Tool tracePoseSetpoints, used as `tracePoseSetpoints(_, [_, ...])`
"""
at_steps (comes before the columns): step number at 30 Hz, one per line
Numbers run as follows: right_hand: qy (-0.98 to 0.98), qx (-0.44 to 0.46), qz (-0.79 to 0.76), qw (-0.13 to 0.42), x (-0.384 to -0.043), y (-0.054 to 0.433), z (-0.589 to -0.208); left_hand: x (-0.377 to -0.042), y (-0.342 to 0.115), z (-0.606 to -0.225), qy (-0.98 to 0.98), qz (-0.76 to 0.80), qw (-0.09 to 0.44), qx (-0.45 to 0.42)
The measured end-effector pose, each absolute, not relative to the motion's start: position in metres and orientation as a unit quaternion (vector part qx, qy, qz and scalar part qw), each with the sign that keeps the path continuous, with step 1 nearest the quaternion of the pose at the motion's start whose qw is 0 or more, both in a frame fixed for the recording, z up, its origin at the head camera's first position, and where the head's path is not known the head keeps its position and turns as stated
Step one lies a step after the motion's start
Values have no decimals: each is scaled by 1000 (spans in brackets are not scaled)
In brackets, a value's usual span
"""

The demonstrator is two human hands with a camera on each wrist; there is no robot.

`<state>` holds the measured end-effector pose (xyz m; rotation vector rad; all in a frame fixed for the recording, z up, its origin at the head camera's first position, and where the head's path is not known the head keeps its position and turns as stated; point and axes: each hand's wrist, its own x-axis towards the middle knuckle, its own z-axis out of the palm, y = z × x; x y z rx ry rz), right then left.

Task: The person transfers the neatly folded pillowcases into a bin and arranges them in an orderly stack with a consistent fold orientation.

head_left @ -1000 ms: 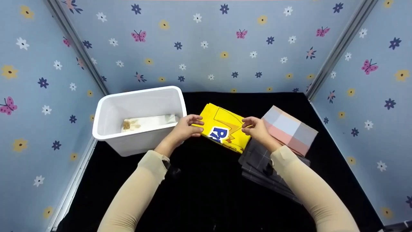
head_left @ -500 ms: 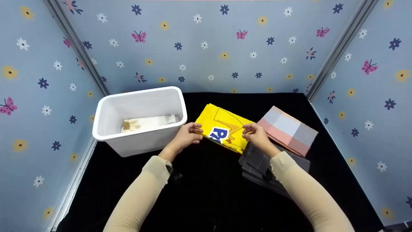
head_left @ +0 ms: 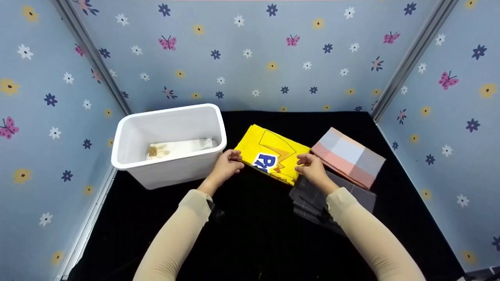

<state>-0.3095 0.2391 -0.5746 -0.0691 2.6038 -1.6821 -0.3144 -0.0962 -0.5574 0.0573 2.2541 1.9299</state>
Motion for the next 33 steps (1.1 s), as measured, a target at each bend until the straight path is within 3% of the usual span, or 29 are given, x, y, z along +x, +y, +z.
tracePoseSetpoints(12, [843,21,-537,11,-310,239,-585,-325,-88,-583,802,593,33,62])
tracePoseSetpoints(33, [844,78,-530,34,-314,227,-591,-338,-75,-613,821,570,-8,-27])
